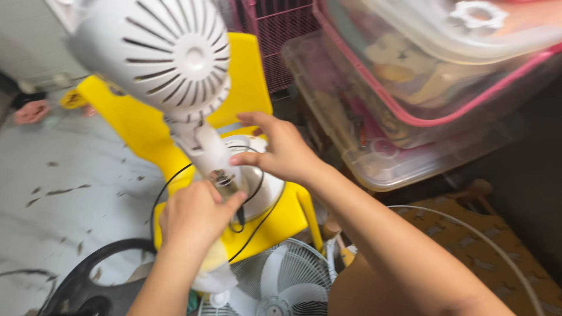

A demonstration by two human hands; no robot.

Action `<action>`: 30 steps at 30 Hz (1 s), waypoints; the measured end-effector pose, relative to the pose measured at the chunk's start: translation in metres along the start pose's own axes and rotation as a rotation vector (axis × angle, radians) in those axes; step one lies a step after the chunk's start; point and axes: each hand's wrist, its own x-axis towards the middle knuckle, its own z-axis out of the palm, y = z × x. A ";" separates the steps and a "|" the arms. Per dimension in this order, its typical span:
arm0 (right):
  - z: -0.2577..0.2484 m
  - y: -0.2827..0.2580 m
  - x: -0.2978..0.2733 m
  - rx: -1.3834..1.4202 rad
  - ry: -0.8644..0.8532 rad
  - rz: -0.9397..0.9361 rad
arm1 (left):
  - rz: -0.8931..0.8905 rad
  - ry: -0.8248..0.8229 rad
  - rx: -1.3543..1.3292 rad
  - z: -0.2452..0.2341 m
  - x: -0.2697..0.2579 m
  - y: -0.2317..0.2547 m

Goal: The person uses a multi-tool to pry and adjust the rear housing of a white electric fan placed on a yellow chair. They repeatedly insert the tool into seams and rotate the fan head to access different areas.

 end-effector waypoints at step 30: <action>-0.110 0.168 -0.120 -0.898 0.444 1.051 | 0.478 -0.134 -0.510 0.153 0.066 0.166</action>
